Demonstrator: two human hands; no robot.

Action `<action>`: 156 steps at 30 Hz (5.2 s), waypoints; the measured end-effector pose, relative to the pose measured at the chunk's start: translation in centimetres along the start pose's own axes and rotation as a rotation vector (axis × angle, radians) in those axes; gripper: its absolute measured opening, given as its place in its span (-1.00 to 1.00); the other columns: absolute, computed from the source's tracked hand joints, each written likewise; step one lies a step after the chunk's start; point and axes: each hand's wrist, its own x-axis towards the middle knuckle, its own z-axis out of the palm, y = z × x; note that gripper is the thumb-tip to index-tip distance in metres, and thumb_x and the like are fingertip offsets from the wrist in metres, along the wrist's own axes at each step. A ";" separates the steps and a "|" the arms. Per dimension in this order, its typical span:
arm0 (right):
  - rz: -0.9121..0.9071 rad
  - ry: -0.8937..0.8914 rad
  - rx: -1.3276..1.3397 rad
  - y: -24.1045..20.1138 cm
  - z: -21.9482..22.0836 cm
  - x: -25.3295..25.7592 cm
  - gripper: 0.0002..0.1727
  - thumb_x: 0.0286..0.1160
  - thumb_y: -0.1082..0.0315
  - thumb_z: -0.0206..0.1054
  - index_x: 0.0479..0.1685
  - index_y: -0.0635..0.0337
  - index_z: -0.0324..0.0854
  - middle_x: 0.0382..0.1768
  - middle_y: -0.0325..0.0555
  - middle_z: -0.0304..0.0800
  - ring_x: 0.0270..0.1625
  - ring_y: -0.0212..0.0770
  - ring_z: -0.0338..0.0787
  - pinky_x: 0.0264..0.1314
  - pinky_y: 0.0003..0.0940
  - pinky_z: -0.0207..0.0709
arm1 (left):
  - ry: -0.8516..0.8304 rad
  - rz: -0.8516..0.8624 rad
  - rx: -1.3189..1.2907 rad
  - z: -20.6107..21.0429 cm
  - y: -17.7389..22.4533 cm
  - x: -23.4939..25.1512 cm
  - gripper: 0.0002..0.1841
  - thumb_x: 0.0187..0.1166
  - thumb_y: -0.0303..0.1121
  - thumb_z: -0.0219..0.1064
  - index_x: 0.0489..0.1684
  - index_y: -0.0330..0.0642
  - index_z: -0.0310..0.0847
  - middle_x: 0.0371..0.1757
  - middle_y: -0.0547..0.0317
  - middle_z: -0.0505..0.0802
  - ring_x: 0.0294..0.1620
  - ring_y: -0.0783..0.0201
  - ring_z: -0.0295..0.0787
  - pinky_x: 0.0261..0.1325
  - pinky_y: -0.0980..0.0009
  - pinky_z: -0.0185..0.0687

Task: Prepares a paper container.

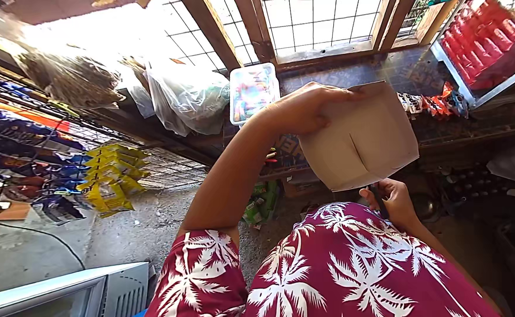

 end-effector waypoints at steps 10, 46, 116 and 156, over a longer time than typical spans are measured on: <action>0.022 0.042 -0.024 0.0 0.0 -0.1 -0.68 0.34 0.03 0.57 -0.55 -0.03 0.63 -0.71 -0.59 0.59 -0.68 -0.67 0.58 -0.61 -0.71 0.52 | -0.008 0.018 0.010 0.0 -0.3 0.2 -0.34 0.45 -0.70 0.35 0.64 -0.15 0.48 0.51 0.01 0.72 0.49 0.18 0.67 0.59 0.27 0.46; 0.020 0.184 0.041 -0.9 -1.2 0.5 -0.83 0.09 0.35 0.58 -0.47 0.03 0.65 -0.63 -0.49 0.77 -0.60 -0.58 0.76 -0.45 -0.63 0.72 | 0.034 0.119 -0.044 -0.1 0.8 1.0 -0.43 0.49 -0.59 0.37 0.56 -0.08 0.58 0.37 0.04 0.79 0.06 0.28 0.78 -0.10 0.45 0.67; -0.136 -0.017 -0.450 2.5 -3.5 2.4 -0.53 0.35 -0.09 0.51 -0.50 0.19 0.70 -0.64 -0.28 0.63 -0.58 -0.45 0.57 -0.46 -0.38 0.47 | -0.050 -0.031 -0.329 1.9 -1.0 0.5 -0.40 0.39 -0.65 0.48 0.52 -0.15 0.60 0.08 0.15 0.89 -0.49 0.61 0.60 -0.37 0.64 0.56; -0.277 -0.874 -1.115 -9.3 -0.1 24.0 0.69 -0.54 0.29 1.00 0.95 -0.22 -0.14 0.93 0.13 -0.52 0.87 0.48 -0.23 0.59 0.52 0.17 | 0.536 -0.402 0.124 10.7 -0.9 -7.5 0.46 -0.22 0.10 0.84 0.88 -0.25 -0.04 0.87 -0.33 0.07 0.88 -0.34 -0.15 0.84 -0.17 -0.08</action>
